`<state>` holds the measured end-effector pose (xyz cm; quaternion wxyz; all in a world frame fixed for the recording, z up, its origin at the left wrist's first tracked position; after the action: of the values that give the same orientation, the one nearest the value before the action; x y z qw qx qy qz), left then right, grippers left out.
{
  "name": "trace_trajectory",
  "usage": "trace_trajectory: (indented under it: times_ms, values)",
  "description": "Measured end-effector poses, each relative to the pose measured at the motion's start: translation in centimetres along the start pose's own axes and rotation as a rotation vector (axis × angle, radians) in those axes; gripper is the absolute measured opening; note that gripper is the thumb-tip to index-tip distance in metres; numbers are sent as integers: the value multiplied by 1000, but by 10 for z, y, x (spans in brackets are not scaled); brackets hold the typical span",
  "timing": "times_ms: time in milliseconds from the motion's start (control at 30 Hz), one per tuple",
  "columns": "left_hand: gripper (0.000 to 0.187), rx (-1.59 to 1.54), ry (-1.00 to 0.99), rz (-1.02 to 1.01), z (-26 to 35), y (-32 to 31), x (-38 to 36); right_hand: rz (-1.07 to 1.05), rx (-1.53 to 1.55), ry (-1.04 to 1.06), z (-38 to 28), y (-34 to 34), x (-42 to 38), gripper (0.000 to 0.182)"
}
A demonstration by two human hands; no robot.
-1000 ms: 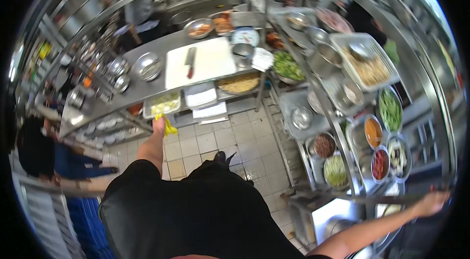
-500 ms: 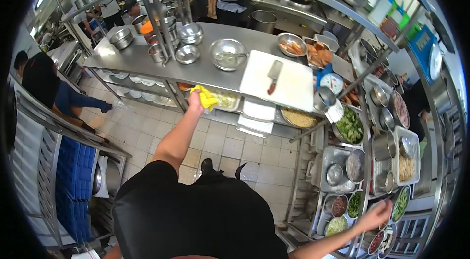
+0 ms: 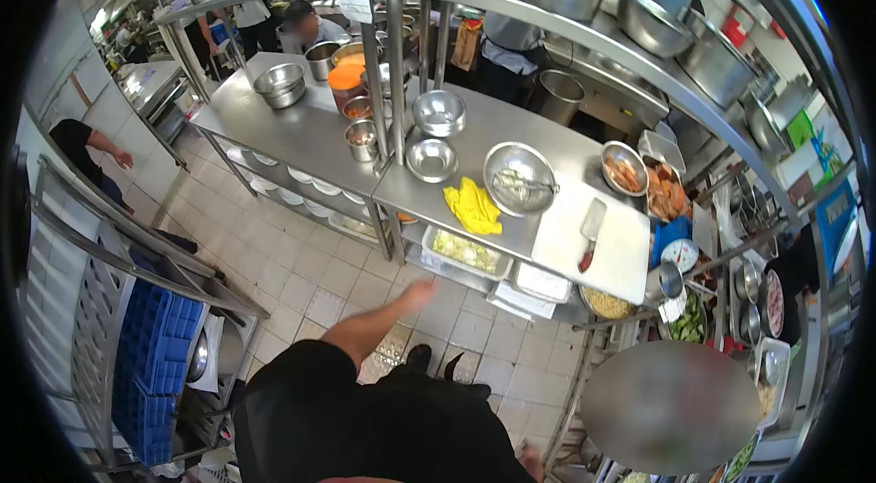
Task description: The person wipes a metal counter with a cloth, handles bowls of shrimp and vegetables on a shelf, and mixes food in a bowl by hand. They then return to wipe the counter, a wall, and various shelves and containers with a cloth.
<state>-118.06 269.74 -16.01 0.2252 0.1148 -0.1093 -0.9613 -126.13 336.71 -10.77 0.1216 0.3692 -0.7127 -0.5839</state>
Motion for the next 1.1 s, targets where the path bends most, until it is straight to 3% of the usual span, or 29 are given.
trace_trajectory:
  times_ms: [33, 100, 167, 200, 267, 333, 400, 467, 500, 567, 600, 633, 667, 700, 800, 900, 967, 1100]
  values:
    - [38, 486, -250, -141, -70, -10, -36, -146, 48, -63, -21, 6, 4, 27]
    - [42, 739, 176, -548, -111, -1, -140, -312, 128, -166, -43, 14, 23, 27]
    - [47, 823, 392, -884, -116, 32, -235, -388, 170, -221, -51, 18, 51, 27]
    - [48, 805, 539, -923, -106, 41, -260, -410, 189, -236, -52, 20, 65, 27]
    - [39, 569, 333, -1046, -111, 94, -268, -446, 229, -265, -53, 24, 94, 26]
    - [34, 733, 467, -664, -106, 138, -233, -480, 283, -298, -53, 27, 129, 26]
    - [36, 776, 551, -65, -83, 189, -181, -523, 393, -379, -48, 28, 164, 26]
    - [38, 715, 374, 541, -13, 241, -134, -577, 655, -563, -35, 26, 207, 26]
    - [35, 414, 364, 951, 15, 267, -103, -594, 835, -672, -24, 21, 233, 26]
    - [27, 323, -10, 1223, 76, 324, -56, -496, 1137, -761, -11, 20, 299, 26]
    - [24, 347, -190, 1317, 93, 357, -35, -432, 1166, -743, -19, 31, 331, 26]
    - [29, 314, -280, 1379, 174, 365, -36, -338, 1088, -678, -46, 62, 356, 29]
    - [37, 252, -396, 1409, 190, 402, -22, -243, 1000, -620, -76, 95, 383, 32]
    - [42, 333, -358, 1460, 251, 414, -27, -235, 976, -571, -98, 112, 400, 32]
    - [49, 524, -510, 1511, 342, 493, -28, -212, 932, -428, -142, 131, 427, 31]
    - [51, 813, -720, 1537, 417, 576, -40, -308, 906, -423, -152, 90, 427, 29]
    - [49, 883, -808, 1547, 455, 626, -41, -528, 874, -460, -149, 56, 411, 25]
    - [46, 1072, -804, 1524, 511, 700, -36, -686, 489, -322, -211, 19, 389, 23]
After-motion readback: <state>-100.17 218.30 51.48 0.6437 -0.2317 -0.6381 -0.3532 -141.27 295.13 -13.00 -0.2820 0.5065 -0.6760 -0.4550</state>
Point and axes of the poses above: each hand's wrist, its own x-axis towards the middle knuckle, its own y-axis out of the back of the hand, z = x × y, the point moved 1 cm from there along x, towards the middle knuckle, and after that the axes turned 9 degrees about -y, right-handed, at the moved point
